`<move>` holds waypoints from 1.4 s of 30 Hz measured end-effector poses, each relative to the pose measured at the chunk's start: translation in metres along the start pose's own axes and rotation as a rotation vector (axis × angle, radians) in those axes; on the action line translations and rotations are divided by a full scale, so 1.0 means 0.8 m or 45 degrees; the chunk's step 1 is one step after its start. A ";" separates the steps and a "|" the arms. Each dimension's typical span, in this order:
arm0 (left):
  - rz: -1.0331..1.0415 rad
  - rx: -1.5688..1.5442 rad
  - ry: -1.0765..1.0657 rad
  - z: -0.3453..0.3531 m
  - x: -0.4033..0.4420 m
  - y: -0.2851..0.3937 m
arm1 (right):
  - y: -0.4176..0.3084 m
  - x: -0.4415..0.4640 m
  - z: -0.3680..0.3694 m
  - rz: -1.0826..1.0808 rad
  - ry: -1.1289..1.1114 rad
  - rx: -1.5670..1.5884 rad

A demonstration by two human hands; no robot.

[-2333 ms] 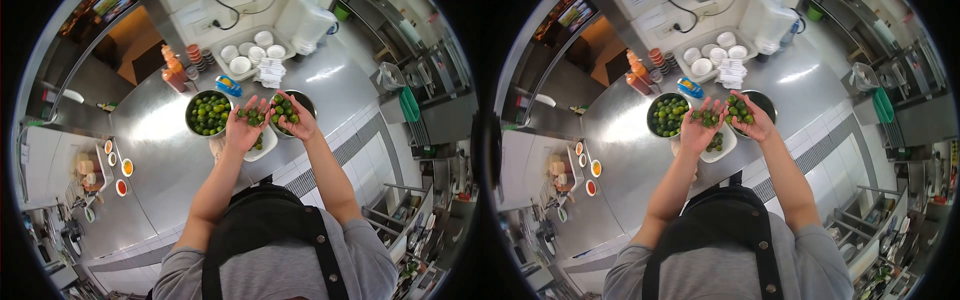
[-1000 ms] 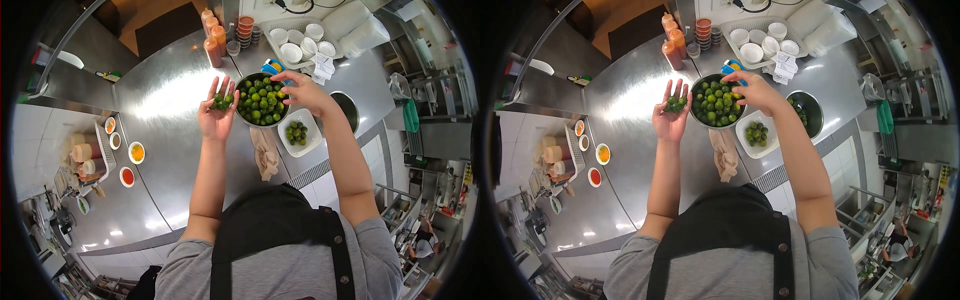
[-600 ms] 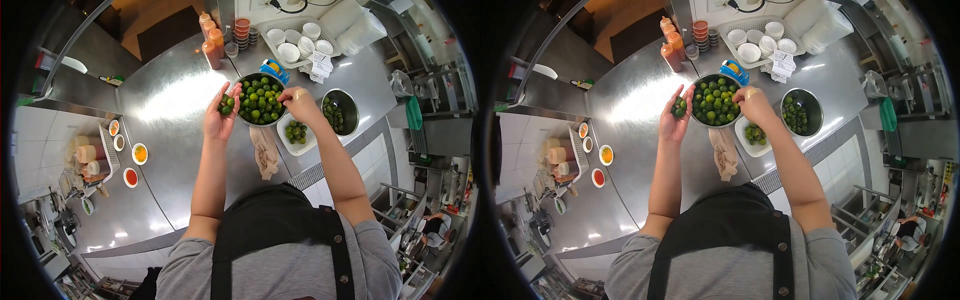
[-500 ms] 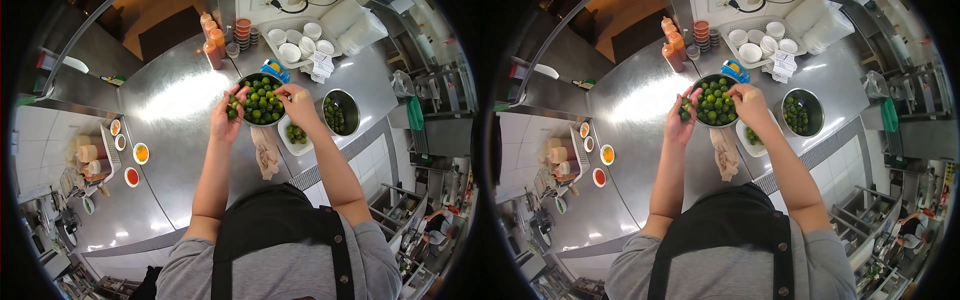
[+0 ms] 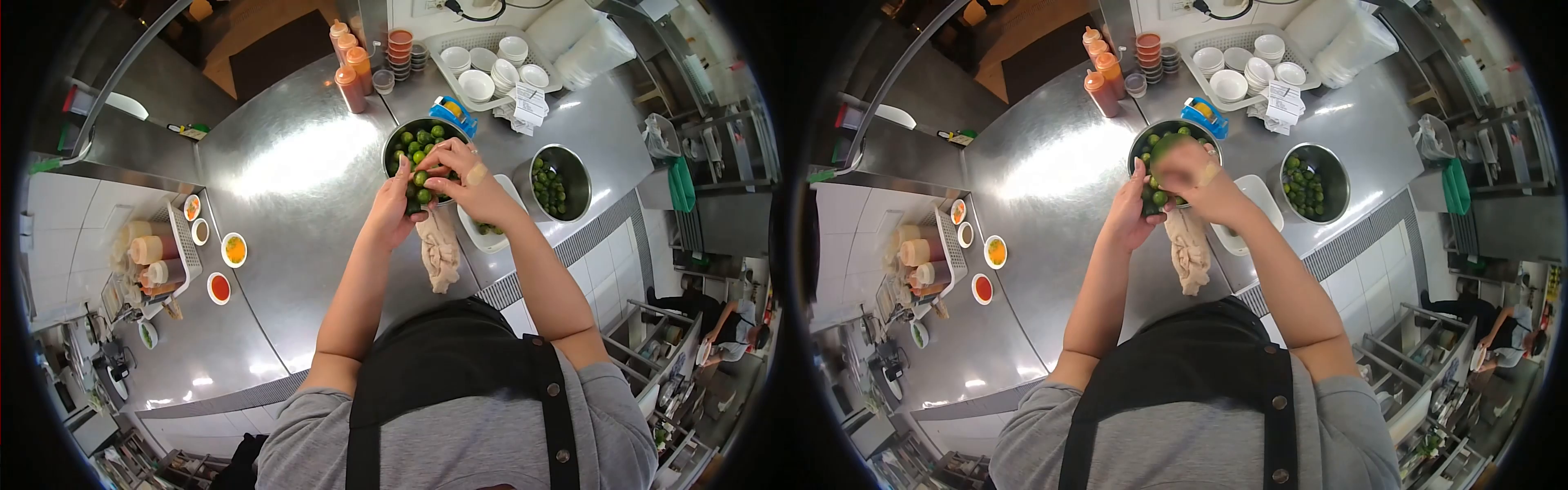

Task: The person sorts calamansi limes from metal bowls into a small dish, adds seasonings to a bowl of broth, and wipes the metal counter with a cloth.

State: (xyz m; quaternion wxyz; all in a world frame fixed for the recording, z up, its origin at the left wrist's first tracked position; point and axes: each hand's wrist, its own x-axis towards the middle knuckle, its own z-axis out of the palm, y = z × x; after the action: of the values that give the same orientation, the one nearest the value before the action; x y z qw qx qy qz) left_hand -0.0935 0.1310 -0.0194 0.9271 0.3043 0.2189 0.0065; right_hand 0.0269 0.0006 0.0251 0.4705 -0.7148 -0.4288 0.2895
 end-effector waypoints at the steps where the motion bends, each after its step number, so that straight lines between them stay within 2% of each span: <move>1: -0.022 -0.014 -0.020 -0.004 -0.001 0.000 | 0.002 0.000 -0.006 0.002 -0.040 0.045; 4: -0.061 -0.055 -0.068 -0.014 -0.006 0.004 | 0.016 -0.002 -0.019 0.233 -0.097 0.607; 7: -0.017 -0.090 -0.072 -0.017 -0.014 0.011 | 0.028 -0.008 -0.027 0.355 -0.121 0.998; 13: 0.106 -0.339 -0.085 -0.011 -0.019 0.013 | 0.046 -0.011 -0.026 0.301 -0.136 1.467; 18: 0.105 -0.612 -0.301 -0.008 -0.018 0.009 | 0.047 -0.009 -0.028 0.257 -0.133 1.446; 22: 0.098 -0.604 -0.293 -0.005 -0.019 0.007 | 0.041 -0.009 -0.033 0.272 -0.115 1.375; 28: 0.126 -0.585 -0.250 -0.001 -0.017 0.007 | 0.032 -0.003 -0.032 0.329 0.058 1.240; 33: 0.060 -0.622 -0.294 -0.017 -0.008 0.002 | 0.041 -0.003 -0.033 0.402 0.194 1.291; 39: -0.010 -0.687 -0.219 -0.023 -0.006 -0.003 | 0.044 -0.004 -0.031 0.432 0.263 1.270; 42: 0.003 -0.548 -0.094 -0.022 -0.007 -0.004 | 0.042 -0.004 -0.033 0.388 0.282 1.228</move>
State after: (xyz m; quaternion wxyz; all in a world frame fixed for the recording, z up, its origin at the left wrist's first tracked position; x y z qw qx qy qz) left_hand -0.1061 0.1375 -0.0317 0.9780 0.0995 0.1781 0.0432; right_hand 0.0586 -0.0203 0.0046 0.7417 -0.4972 -0.0853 0.4420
